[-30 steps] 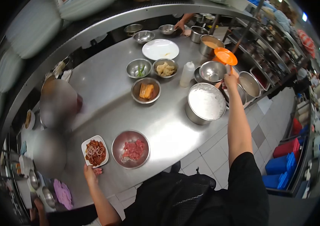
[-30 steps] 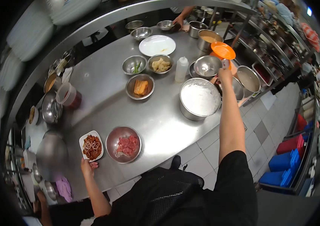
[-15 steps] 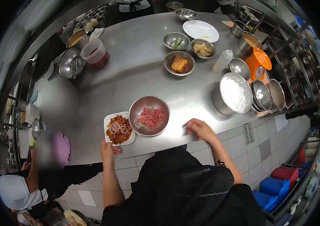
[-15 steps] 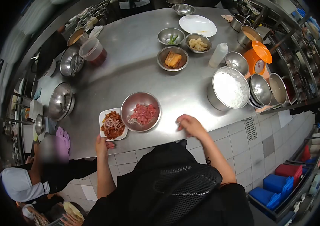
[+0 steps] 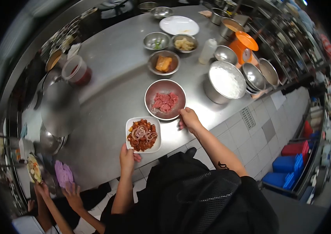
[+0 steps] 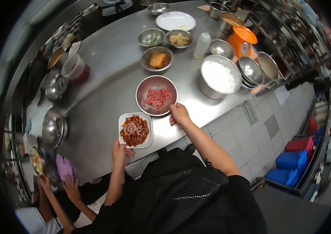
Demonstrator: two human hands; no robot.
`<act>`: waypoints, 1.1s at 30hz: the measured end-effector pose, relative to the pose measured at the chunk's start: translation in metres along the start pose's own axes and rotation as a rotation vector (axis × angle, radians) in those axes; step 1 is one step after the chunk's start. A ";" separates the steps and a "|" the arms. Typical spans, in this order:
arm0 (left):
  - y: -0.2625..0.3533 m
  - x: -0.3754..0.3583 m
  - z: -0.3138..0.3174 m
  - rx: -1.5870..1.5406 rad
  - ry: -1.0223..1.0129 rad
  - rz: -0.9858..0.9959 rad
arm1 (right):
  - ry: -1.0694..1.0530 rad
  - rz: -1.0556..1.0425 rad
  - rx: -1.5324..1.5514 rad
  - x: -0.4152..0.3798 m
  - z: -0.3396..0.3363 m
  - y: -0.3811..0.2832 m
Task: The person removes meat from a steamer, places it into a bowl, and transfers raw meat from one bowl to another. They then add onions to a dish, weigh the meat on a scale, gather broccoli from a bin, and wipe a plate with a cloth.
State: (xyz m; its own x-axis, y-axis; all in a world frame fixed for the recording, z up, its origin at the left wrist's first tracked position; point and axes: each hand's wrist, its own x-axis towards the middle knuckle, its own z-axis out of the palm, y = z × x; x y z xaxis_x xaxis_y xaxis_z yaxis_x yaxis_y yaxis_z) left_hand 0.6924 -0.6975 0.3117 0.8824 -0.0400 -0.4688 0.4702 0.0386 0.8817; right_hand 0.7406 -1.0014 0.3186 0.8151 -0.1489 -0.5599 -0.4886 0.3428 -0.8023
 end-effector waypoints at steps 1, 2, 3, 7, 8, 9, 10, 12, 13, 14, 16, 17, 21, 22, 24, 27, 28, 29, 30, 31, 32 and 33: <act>0.001 -0.002 0.008 -0.006 -0.032 -0.009 | 0.089 -0.037 -0.098 -0.001 -0.008 0.003; 0.002 -0.004 0.018 -0.009 -0.071 -0.019 | 0.186 -0.070 -0.194 -0.007 -0.018 0.003; 0.004 -0.007 0.029 0.012 -0.084 -0.032 | 0.204 -0.063 -0.159 -0.015 -0.030 0.003; 0.007 -0.017 0.063 0.059 -0.166 -0.031 | 0.166 -0.047 -0.148 -0.038 -0.085 -0.003; 0.005 -0.019 0.069 0.076 -0.197 -0.028 | 0.158 -0.059 -0.179 -0.045 -0.100 -0.004; 0.004 -0.023 0.075 0.106 -0.207 -0.029 | 0.175 -0.059 -0.230 -0.056 -0.117 -0.003; 0.004 -0.028 0.084 0.136 -0.220 -0.030 | 0.184 -0.079 -0.168 -0.062 -0.137 0.007; -0.001 -0.042 0.105 0.199 -0.231 -0.057 | 0.176 -0.135 -0.087 -0.085 -0.182 0.026; -0.003 -0.053 0.122 0.180 -0.231 -0.055 | 0.217 -0.139 -0.077 -0.100 -0.207 0.037; -0.007 -0.062 0.141 0.161 -0.232 -0.053 | 0.202 -0.118 -0.021 -0.116 -0.234 0.048; -0.022 -0.074 0.178 0.143 -0.334 -0.058 | 0.235 -0.111 0.056 -0.151 -0.282 0.070; -0.024 -0.086 0.205 0.149 -0.330 -0.064 | 0.283 -0.120 0.073 -0.170 -0.308 0.081; -0.068 -0.090 0.304 0.173 -0.465 -0.064 | 0.488 -0.076 0.139 -0.226 -0.411 0.125; -0.067 -0.105 0.329 0.197 -0.477 -0.082 | 0.555 -0.027 0.163 -0.250 -0.435 0.128; -0.090 -0.099 0.381 0.208 -0.574 -0.082 | 0.680 -0.050 0.182 -0.269 -0.486 0.148; -0.118 -0.090 0.464 0.251 -0.655 -0.132 | 0.902 -0.104 0.257 -0.288 -0.566 0.196; -0.122 -0.092 0.497 0.259 -0.710 -0.132 | 0.990 -0.137 0.308 -0.297 -0.590 0.214; -0.109 -0.117 0.533 0.373 -0.696 -0.133 | 1.073 -0.104 0.353 -0.329 -0.614 0.216; -0.115 -0.118 0.567 0.476 -0.701 -0.108 | 1.167 -0.102 0.397 -0.342 -0.633 0.230; -0.127 -0.112 0.597 0.467 -0.774 -0.096 | 1.241 -0.052 0.446 -0.352 -0.653 0.258; -0.140 -0.107 0.630 0.476 -0.813 -0.092 | 1.309 -0.003 0.494 -0.365 -0.670 0.282; -0.156 -0.101 0.667 0.485 -0.887 -0.090 | 1.391 0.047 0.450 -0.383 -0.684 0.306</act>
State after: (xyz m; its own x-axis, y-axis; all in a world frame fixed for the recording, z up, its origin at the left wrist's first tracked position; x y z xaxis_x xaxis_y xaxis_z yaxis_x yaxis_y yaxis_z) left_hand 0.5184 -1.3656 0.2570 0.4202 -0.7571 -0.5002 0.3031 -0.4025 0.8638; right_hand 0.0659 -1.4740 0.1459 -0.2780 -0.7971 -0.5360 -0.1567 0.5881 -0.7934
